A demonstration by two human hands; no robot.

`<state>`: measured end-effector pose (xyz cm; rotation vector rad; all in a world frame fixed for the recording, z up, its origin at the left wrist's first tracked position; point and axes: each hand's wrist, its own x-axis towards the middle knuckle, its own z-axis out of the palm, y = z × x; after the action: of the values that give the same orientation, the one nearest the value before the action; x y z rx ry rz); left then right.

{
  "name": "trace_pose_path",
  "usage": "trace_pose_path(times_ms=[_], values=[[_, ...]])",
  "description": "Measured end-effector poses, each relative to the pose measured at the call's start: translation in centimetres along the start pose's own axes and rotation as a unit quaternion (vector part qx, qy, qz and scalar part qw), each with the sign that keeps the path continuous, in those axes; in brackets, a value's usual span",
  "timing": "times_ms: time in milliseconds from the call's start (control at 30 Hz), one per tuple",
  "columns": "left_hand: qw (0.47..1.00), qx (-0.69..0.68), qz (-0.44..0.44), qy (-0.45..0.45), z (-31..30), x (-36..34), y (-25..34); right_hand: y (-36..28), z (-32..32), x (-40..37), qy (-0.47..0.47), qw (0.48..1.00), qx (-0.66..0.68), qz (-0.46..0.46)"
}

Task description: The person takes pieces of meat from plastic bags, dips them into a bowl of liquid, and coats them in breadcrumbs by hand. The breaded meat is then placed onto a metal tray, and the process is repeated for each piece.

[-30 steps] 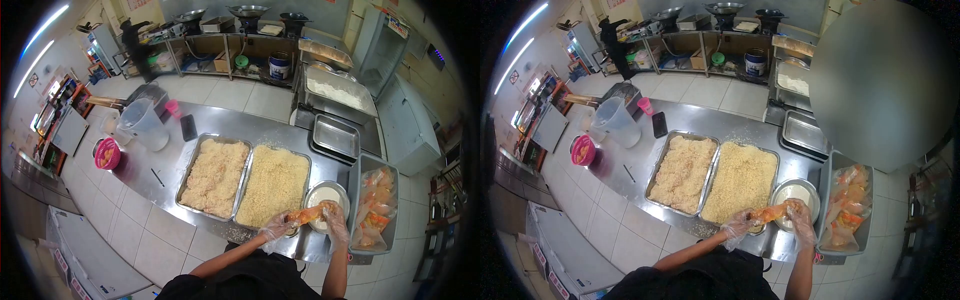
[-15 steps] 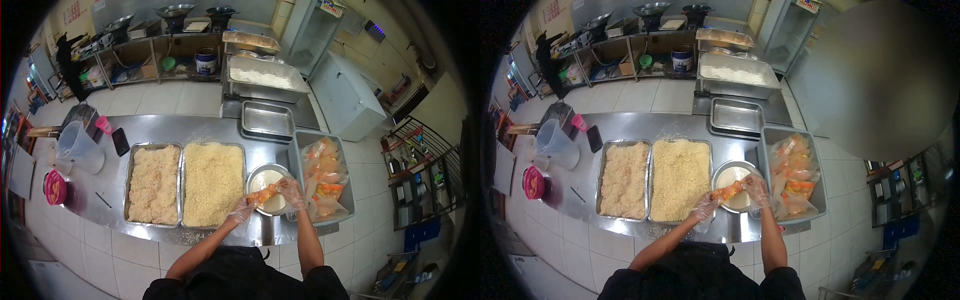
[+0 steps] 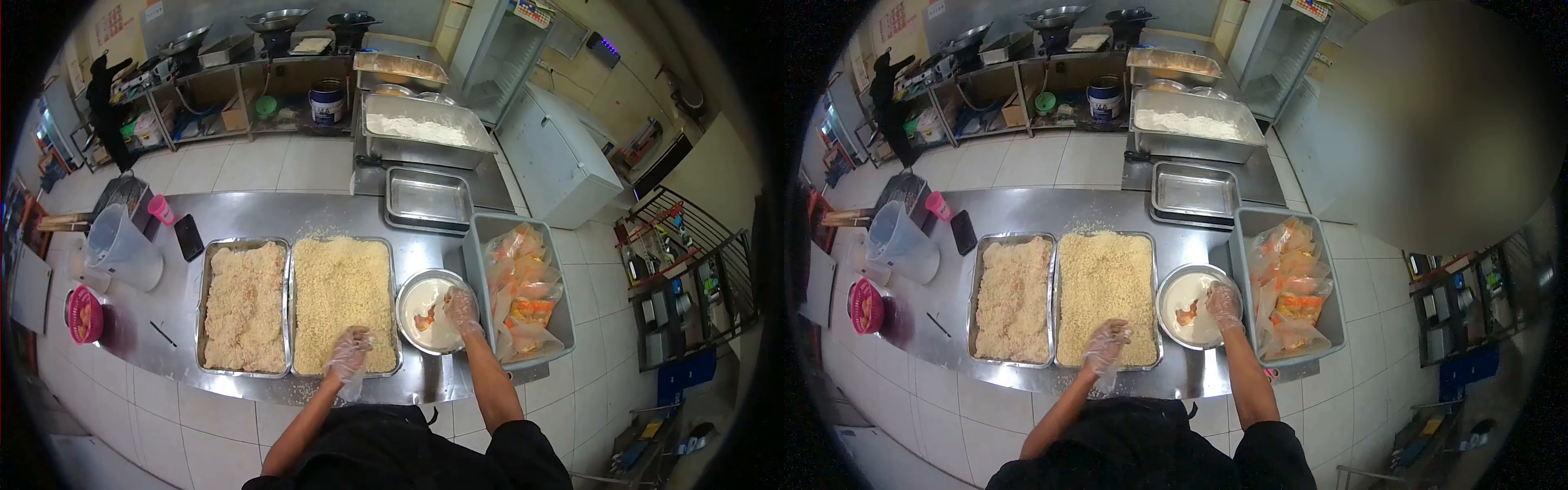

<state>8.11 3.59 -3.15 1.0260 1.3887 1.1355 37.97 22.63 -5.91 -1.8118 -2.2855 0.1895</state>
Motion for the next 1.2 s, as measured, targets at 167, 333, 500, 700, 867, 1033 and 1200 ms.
trace_pose_path(times_ms=[167, 333, 500, 700, 867, 1033, 1200], values=[[0.997, -0.06, 0.018, 0.04, -3.2, -1.2, -2.1, -3.8, -7.9, 0.2, 0.014, 0.986, 0.164, 0.021], [0.998, -0.05, -0.006, 0.044, -5.6, -2.3, -2.9, -8.8, -18.8, -0.5, -0.001, 0.985, 0.175, -0.013], [0.998, -0.032, -0.016, 0.05, -6.5, -2.8, -3.8, -9.8, -24.7, -0.6, 0.026, 0.963, 0.266, -0.027], [0.996, -0.071, -0.026, 0.048, -6.8, -3.4, -3.2, -12.6, -31.8, -1.4, 0.085, 0.961, 0.259, -0.043], [0.994, -0.095, -0.026, 0.037, -6.9, -3.3, -3.0, -11.5, -29.4, -1.5, 0.076, 0.936, 0.341, -0.036], [0.995, -0.095, -0.02, 0.018, -7.1, -3.4, -3.1, -9.4, -25.5, -1.4, 0.014, 0.945, 0.326, -0.023], [0.996, -0.082, 0.0, 0.023, -7.5, -3.2, -4.8, -12.0, -30.4, -2.5, 0.036, 0.945, 0.325, -0.02]])
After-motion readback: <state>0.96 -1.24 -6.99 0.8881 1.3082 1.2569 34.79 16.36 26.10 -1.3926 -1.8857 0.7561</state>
